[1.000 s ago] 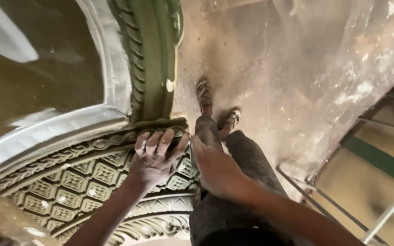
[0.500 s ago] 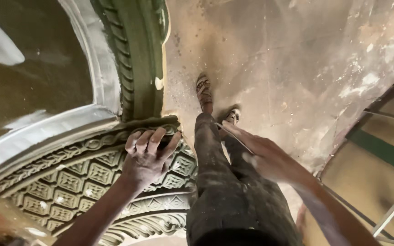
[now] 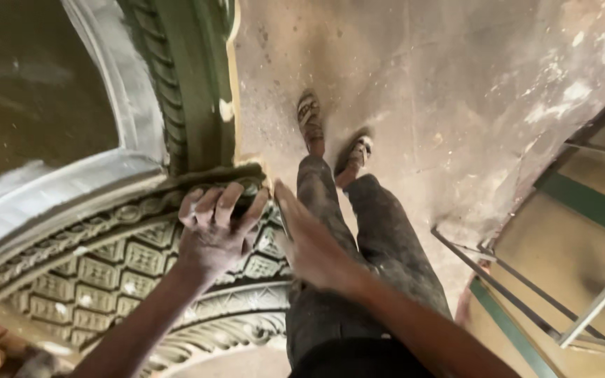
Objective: The person sands the ornate wooden frame of a large furniture piece using a handheld sanding block and a scraper. They move the tools along the edges and decorative carvings to smooth the surface.
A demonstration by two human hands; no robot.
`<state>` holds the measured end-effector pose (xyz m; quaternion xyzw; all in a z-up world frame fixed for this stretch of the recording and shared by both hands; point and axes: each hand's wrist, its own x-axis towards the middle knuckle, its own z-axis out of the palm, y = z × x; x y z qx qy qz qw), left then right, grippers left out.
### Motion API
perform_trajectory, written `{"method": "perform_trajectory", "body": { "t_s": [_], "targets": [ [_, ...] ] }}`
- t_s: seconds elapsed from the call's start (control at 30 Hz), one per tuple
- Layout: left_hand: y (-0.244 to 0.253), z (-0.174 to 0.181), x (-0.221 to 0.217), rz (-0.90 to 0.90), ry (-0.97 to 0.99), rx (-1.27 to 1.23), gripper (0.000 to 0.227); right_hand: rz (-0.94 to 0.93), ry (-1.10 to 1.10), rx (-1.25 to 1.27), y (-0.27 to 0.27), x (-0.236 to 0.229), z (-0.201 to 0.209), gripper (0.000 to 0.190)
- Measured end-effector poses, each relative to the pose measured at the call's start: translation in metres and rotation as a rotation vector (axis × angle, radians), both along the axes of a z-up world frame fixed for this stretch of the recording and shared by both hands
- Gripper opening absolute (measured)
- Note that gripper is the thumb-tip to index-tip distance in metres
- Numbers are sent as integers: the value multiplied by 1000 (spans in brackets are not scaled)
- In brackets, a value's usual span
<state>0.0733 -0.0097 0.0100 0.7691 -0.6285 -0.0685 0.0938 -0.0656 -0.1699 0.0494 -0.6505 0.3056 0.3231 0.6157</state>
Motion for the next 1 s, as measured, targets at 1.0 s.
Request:
{"method": "perform_trajectory", "body": {
  "t_s": [1.0],
  "targets": [
    [0,4,3,-14,-1,102,70,-107,-148,-250,-56,2,1,63]
  ]
}}
